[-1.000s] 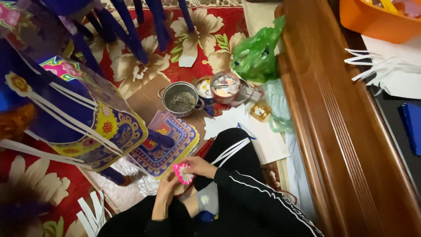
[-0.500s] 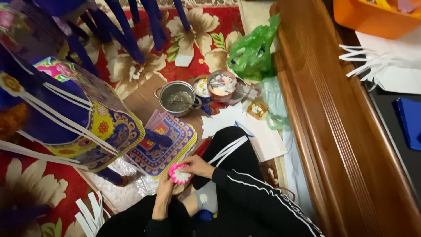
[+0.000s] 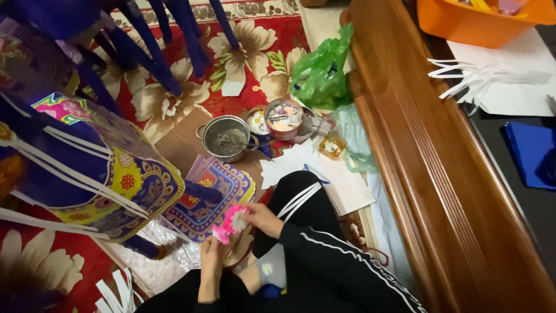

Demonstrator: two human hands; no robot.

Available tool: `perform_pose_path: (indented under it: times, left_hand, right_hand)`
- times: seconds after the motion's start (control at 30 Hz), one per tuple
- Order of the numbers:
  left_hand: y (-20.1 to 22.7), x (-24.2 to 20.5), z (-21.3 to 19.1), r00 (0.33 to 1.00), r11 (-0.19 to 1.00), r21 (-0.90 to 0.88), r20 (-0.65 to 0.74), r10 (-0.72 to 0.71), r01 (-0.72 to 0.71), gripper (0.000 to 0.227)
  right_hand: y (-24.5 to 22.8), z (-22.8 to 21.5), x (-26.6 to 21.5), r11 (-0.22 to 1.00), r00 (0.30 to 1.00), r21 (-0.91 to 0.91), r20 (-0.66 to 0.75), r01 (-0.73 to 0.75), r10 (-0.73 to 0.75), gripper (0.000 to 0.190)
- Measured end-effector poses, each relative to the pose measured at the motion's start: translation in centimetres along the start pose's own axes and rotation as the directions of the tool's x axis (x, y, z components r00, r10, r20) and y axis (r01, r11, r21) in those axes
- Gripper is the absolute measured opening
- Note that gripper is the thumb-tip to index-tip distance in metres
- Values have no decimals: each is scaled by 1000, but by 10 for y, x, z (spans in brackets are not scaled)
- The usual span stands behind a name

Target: Decorating a large blue and gold votive horse with small paper flowers and patterns using a glue applicator.

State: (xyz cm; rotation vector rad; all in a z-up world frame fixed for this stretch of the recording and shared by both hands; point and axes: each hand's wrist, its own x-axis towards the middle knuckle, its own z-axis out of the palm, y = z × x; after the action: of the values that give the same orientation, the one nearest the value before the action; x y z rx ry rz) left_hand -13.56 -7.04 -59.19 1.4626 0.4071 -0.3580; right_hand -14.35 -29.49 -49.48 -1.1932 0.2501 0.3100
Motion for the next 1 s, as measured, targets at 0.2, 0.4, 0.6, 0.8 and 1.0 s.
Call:
perform_pose_path:
  times: [0.2, 0.4, 0.6, 0.8, 1.0]
  left_hand:
    - [10, -8, 2, 995, 928, -370, 99, -13, 49, 32]
    - [29, -24, 15, 995, 923, -382, 100, 3, 36, 20]
    - [24, -22, 15, 990, 915, -394, 137, -34, 85, 22]
    - [24, -13, 16, 976, 909, -380, 189, -105, 172, 26]
    - [41, -15, 22, 944, 827, -482, 289, -161, 288, 34]
  right_hand:
    - [-43, -54, 59, 690, 913, -608, 168, 392, -371, 41]
    - [36, -204, 213, 492, 935, -868, -225, -65, -274, 38]
    - [33, -174, 195, 690, 944, -717, -288, -103, -158, 63]
    - [-14, -185, 174, 256, 932, -929, -317, -268, -173, 26]
    - [-107, -167, 117, 12, 691, -975, -165, -221, -704, 32]
